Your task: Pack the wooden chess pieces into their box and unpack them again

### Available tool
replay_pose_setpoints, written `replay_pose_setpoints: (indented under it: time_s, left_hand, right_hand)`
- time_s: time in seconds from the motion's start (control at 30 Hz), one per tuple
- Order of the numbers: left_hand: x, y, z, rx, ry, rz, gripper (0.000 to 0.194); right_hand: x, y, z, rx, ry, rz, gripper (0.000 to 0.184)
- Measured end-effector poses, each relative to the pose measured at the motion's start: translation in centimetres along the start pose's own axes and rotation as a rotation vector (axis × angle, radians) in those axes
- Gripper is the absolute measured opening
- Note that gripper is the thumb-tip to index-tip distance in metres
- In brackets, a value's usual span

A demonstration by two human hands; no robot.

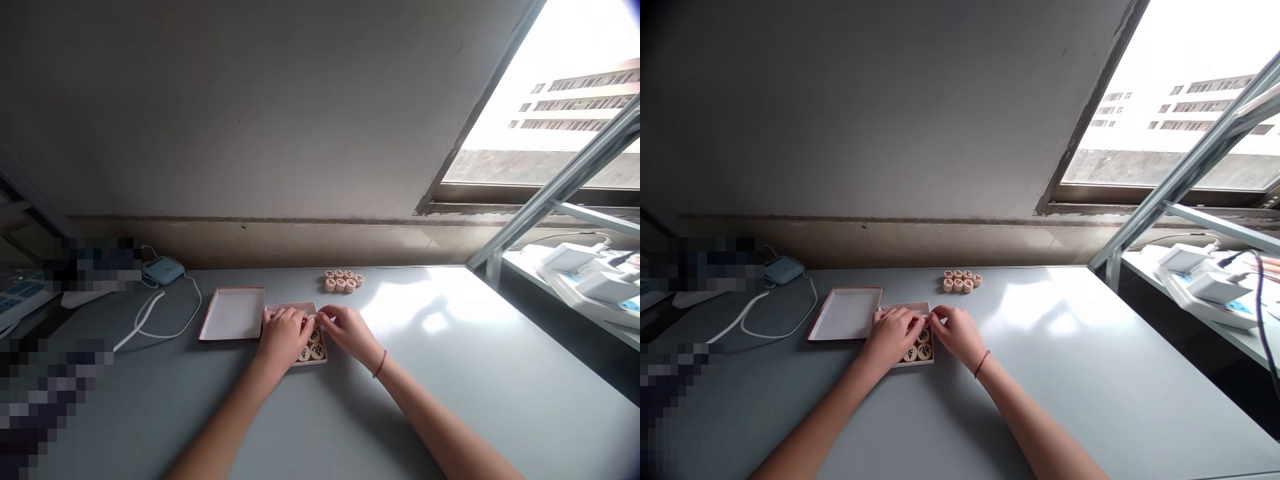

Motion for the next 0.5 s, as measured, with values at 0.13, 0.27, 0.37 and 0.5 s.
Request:
replay_pose_setpoints:
  time_s: [0.13, 0.27, 0.37, 0.5]
  left_hand:
    - [0.2, 0.0, -0.4, -0.081, 0.048, -0.027, 0.026]
    - [-0.1, 0.2, -2.2, -0.21, 0.173, -0.043, 0.014]
    - [-0.4, -0.2, -3.0, -0.428, 0.201, -0.084, 0.017]
    - [-0.6, -1.0, -2.6, -0.719, 0.144, -0.181, 0.028]
  right_hand:
    - [-0.1, -0.2, -0.4, -0.004, -0.013, -0.015, 0.03]
    - [-0.7, -1.9, -1.6, -0.012, 0.081, -0.17, 0.021]
    - [-1.5, -3.5, -1.6, -0.004, 0.144, -0.333, 0.028]
    - [-2.2, -4.6, -1.9, -0.016, 0.294, -0.461, 0.021]
Point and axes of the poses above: each hand's wrist, its own x-axis towards the middle knuckle, its own z-axis out of the palm, y = z × x, the point moved 8 cm from there along x, towards the middle knuckle, and after that the axes turned 2 degrees about x, right-handed, at the moved point
